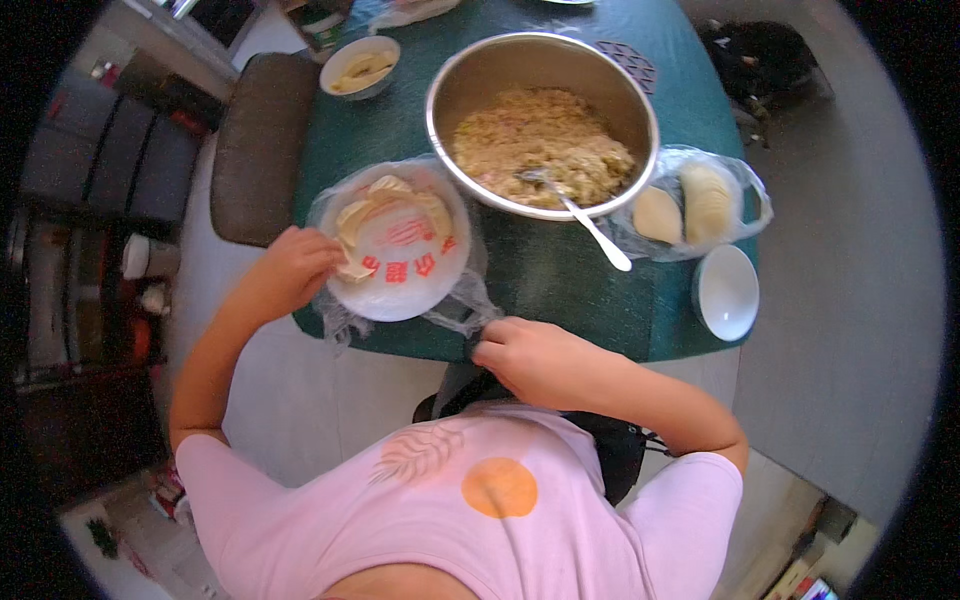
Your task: The person scoops meat and vegetable filling from a large metal bowl onto round dough wrappers using a spoon. They fold the wrappers over the filling and pinch the edges to seal them, placing the finished dumplings onto a plate. The process is repeated multiple times throughout the clip.
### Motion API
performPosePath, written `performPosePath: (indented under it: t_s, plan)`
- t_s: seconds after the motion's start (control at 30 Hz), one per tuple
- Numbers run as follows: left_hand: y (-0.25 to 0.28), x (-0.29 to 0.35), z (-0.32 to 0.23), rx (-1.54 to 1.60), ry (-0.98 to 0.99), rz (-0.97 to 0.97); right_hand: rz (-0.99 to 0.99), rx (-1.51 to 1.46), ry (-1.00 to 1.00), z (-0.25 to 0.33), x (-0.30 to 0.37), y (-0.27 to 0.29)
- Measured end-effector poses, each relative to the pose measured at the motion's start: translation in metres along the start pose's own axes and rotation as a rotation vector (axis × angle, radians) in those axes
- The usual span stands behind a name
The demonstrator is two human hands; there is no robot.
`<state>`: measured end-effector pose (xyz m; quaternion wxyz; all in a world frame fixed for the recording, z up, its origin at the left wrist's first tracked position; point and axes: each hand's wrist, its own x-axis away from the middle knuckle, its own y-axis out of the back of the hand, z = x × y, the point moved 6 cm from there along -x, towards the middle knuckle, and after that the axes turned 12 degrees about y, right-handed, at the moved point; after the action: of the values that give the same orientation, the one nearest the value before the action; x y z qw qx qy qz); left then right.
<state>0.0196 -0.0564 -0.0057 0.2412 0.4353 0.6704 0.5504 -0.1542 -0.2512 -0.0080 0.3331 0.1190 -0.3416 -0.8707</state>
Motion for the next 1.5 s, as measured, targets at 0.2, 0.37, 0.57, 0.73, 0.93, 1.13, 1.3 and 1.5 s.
performPosePath:
  t_s: [0.2,0.37,0.57,0.73,0.93,1.13,1.3,1.5]
  plan:
    - [-0.016,-0.012,-0.02,-0.061,-0.089,-0.012,-0.117,0.172,-0.504,-0.051,0.092,0.058]
    - [-0.008,-0.012,-0.047,-0.135,-0.047,-0.002,-0.568,0.356,-0.599,-0.122,0.149,0.116]
    - [0.002,-0.005,-0.107,0.085,-0.144,0.019,-0.451,0.568,-0.519,-0.174,0.137,0.122]
    - [-0.006,-0.007,-0.133,0.123,-0.185,0.047,-0.255,0.6,-0.531,-0.197,0.117,0.13]
    - [-0.015,-0.027,-0.163,0.252,-0.248,0.059,-0.379,0.669,-0.403,-0.186,0.128,0.134]
    - [-0.047,-0.077,-0.211,0.802,-0.216,0.247,-0.404,0.754,-0.181,-0.16,0.134,0.132]
    - [-0.121,-0.147,-0.235,1.879,0.488,0.508,-0.343,0.546,-0.246,-0.141,0.143,0.128]
    - [-0.134,-0.219,-0.238,1.431,0.132,-0.114,-0.3,0.477,-0.23,-0.152,0.151,0.113]
